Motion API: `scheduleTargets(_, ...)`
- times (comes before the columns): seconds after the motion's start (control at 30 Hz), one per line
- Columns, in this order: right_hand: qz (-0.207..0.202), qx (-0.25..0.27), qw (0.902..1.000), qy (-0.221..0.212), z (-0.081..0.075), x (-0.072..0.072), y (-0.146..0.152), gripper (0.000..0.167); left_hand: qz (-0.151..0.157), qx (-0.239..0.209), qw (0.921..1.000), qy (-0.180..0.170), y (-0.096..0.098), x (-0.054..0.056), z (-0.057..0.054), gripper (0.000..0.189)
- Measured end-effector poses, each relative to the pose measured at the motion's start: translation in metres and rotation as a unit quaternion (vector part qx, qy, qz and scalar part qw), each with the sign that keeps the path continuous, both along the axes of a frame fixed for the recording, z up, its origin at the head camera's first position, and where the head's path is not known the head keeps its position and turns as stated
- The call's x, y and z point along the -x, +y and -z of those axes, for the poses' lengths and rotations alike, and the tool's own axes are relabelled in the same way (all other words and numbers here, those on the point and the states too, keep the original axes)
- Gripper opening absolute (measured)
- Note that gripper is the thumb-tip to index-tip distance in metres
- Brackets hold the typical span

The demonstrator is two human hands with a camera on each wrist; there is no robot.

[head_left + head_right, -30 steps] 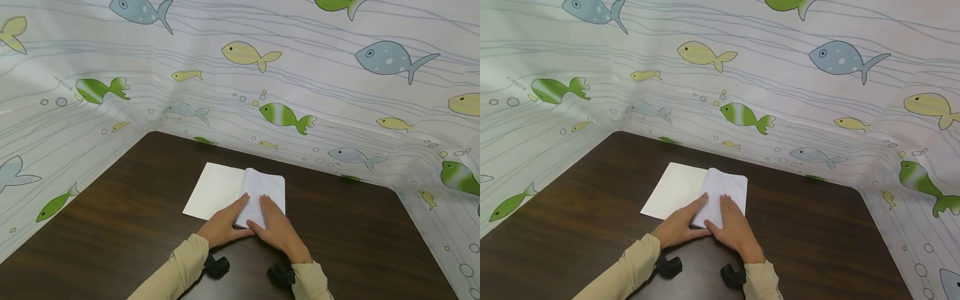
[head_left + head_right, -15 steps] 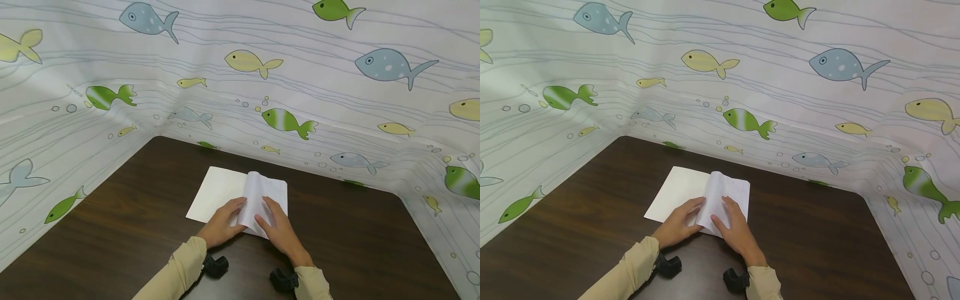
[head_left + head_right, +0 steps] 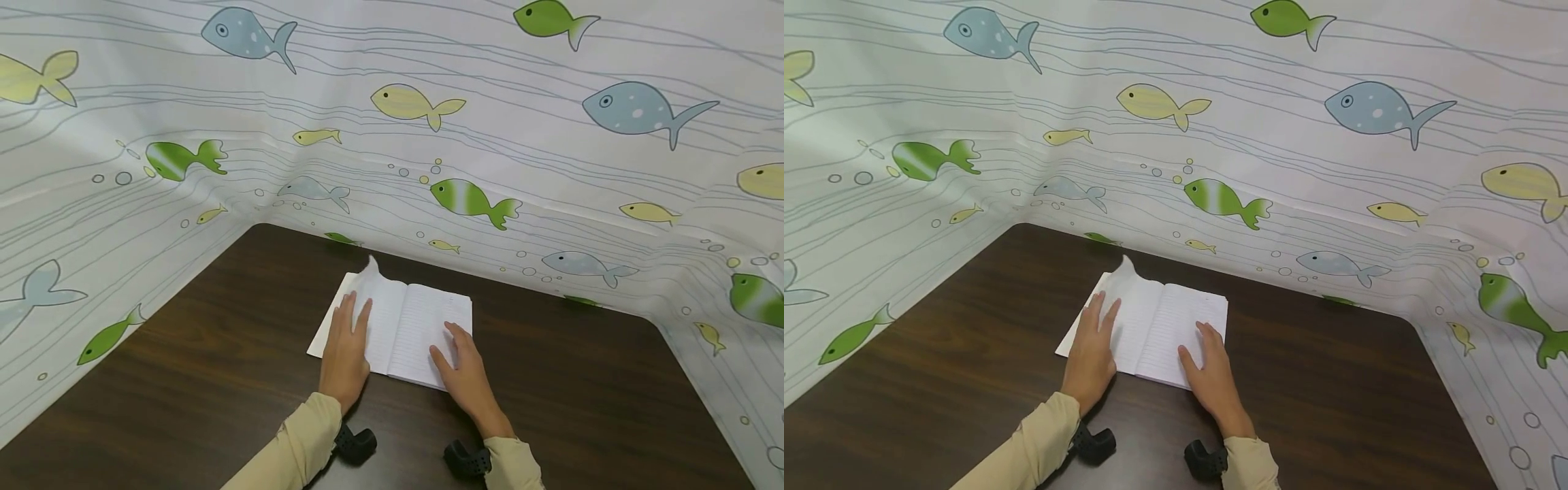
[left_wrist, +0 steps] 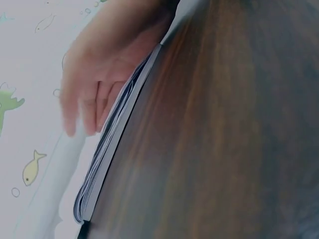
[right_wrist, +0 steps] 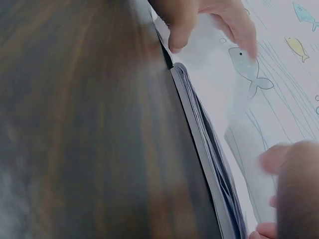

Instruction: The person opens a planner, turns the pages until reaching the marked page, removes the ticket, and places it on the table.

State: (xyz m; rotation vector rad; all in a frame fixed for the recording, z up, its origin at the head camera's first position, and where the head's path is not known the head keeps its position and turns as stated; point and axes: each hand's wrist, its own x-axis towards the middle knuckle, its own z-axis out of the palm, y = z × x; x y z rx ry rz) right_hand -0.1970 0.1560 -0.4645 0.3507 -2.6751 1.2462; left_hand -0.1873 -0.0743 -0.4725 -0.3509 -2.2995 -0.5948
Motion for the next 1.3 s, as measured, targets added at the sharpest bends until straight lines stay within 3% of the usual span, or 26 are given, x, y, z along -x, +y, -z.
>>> scheduleTargets(0.03, -0.002, -0.006, 1.0000, 0.003, 0.001, 0.001, 0.001, 0.059, 0.005, 0.020, 0.9998, 0.009, 0.000, 0.001, 0.000, 0.078)
scheduleTargets(0.1, -0.006, -0.016, 0.9998, 0.012, 0.003, 0.002, 0.002, 0.056, 0.045, 0.048, 0.9978, 0.001, 0.001, 0.001, 0.001, 0.065)
scheduleTargets(0.17, -0.009, -0.019, 0.9995, 0.023, 0.004, 0.002, 0.003, 0.053, 0.107, 0.073, 0.9906, -0.043, 0.003, -0.001, 0.002, 0.051)
scheduleTargets(0.23, -0.010, -0.017, 0.9993, 0.032, 0.004, 0.003, 0.004, 0.052, 0.159, 0.091, 0.9776, -0.104, 0.005, -0.004, 0.002, 0.044)
scheduleTargets(0.3, -0.010, -0.019, 0.9990, 0.039, 0.004, 0.003, 0.006, 0.052, 0.186, 0.109, 0.9646, -0.152, 0.007, -0.006, 0.001, 0.048)
scheduleTargets(0.37, -0.010, -0.024, 0.9989, 0.039, 0.003, 0.004, 0.008, 0.054, 0.188, 0.120, 0.9581, -0.179, 0.008, -0.008, 0.001, 0.054)
scheduleTargets(0.5, -0.003, -0.039, 0.9986, 0.035, 0.001, 0.007, 0.015, 0.057, 0.183, 0.116, 0.9559, -0.198, 0.010, -0.009, 0.000, 0.065)
scheduleTargets(0.67, 0.002, -0.081, 0.9960, 0.039, 0.001, 0.010, 0.025, 0.065, 0.177, 0.112, 0.9559, -0.205, 0.010, -0.007, 0.001, 0.072)
scheduleTargets(0.87, -0.022, -0.149, 0.9871, 0.053, 0.001, 0.009, 0.027, 0.073, 0.178, 0.088, 0.9584, -0.205, 0.010, -0.005, 0.003, 0.075)
scheduleTargets(1.03, -0.050, -0.184, 0.9813, 0.026, -0.001, 0.005, 0.020, 0.076, 0.185, 0.045, 0.9583, -0.214, 0.010, -0.004, 0.004, 0.086)
scheduleTargets(1.17, -0.082, -0.191, 0.9781, 0.015, -0.002, 0.001, 0.008, 0.078, 0.190, 0.016, 0.9549, -0.228, 0.011, -0.002, 0.003, 0.096)
scheduleTargets(1.3, -0.100, -0.154, 0.9830, -0.004, -0.003, -0.003, -0.004, 0.077, 0.200, -0.016, 0.9508, -0.236, 0.009, -0.001, 0.003, 0.097)
